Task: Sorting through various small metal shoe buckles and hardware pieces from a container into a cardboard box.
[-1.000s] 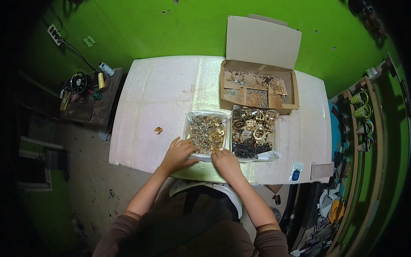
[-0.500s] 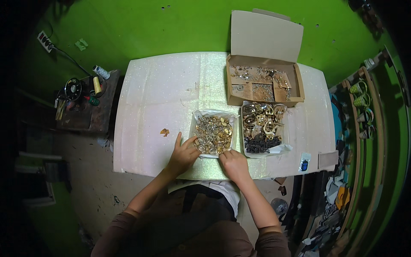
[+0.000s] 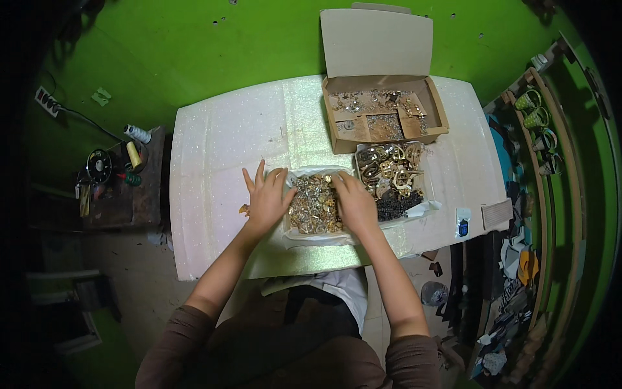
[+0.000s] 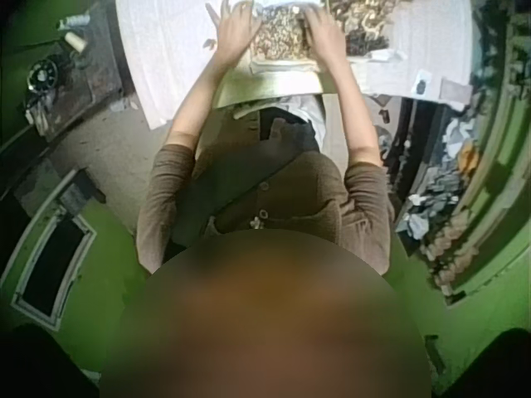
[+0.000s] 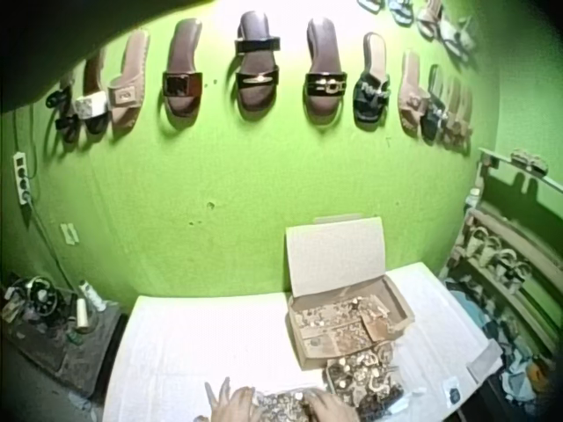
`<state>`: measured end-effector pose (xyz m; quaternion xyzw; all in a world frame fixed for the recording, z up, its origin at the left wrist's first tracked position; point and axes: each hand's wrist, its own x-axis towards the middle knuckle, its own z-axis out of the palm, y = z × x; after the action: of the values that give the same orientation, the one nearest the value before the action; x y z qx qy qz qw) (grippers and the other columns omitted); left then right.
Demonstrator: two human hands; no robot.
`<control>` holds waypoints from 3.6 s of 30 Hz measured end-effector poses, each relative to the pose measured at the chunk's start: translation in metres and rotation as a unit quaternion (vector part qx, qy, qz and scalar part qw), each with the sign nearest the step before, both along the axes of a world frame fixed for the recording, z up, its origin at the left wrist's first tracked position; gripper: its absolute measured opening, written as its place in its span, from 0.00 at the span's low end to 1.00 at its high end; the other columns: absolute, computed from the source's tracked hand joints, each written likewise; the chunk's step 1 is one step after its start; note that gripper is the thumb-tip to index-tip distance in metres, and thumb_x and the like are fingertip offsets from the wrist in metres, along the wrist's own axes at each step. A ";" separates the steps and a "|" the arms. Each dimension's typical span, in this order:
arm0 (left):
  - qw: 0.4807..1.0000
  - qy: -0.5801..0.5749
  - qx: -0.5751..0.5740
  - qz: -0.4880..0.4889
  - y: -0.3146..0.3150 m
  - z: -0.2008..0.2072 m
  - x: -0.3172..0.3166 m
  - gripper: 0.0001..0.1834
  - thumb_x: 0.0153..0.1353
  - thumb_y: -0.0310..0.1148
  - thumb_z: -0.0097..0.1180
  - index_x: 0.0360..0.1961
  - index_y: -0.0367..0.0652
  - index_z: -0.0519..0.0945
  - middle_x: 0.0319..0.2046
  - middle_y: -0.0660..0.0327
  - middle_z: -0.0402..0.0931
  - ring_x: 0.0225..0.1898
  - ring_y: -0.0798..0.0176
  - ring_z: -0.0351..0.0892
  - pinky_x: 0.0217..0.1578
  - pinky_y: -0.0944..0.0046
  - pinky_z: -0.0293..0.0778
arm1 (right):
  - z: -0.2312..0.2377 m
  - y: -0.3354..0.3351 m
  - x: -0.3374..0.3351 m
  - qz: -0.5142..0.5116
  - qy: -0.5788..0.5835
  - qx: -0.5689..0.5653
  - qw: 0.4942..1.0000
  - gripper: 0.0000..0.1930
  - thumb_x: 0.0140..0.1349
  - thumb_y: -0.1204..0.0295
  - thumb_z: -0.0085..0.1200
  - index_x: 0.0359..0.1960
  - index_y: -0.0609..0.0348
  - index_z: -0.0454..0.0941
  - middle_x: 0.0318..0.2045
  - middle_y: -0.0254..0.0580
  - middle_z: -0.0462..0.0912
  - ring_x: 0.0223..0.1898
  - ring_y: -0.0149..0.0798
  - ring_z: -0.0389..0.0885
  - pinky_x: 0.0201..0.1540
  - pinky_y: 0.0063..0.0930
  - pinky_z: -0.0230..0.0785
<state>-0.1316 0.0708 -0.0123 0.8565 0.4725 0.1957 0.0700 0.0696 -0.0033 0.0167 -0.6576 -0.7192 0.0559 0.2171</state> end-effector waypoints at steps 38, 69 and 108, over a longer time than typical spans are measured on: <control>0.982 -0.051 -0.162 0.084 -0.013 -0.006 -0.006 0.24 0.53 0.45 0.51 0.47 0.40 0.73 0.50 0.54 0.70 0.58 0.43 0.58 0.59 0.38 0.36 | 0.008 -0.004 0.004 -0.125 0.002 -0.011 0.992 0.13 0.48 0.75 0.51 0.38 0.58 0.74 0.33 0.43 0.73 0.36 0.44 0.73 0.33 0.33 0.71; 0.992 0.043 -0.041 -0.114 -0.086 -0.004 -0.040 0.23 0.48 0.46 0.58 0.46 0.52 0.75 0.56 0.56 0.60 0.61 0.48 0.51 0.55 0.29 0.38 | -0.031 -0.101 -0.019 -0.224 0.119 0.053 0.966 0.10 0.52 0.81 0.47 0.38 0.64 0.72 0.37 0.49 0.74 0.36 0.50 0.74 0.38 0.36 0.69; 0.989 0.030 0.020 -0.145 -0.066 -0.005 -0.001 0.07 0.52 0.31 0.50 0.29 0.50 0.80 0.60 0.71 0.57 0.63 0.54 0.46 0.60 0.40 0.33 | -0.018 -0.083 0.010 -0.052 -0.026 0.075 0.995 0.13 0.45 0.76 0.53 0.36 0.57 0.76 0.32 0.41 0.73 0.36 0.43 0.71 0.38 0.34 0.62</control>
<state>-0.1322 0.0044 -0.0170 0.9225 0.3415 0.1672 0.0658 0.0800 -0.0860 -0.0009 -0.6774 -0.6915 -0.0272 0.2495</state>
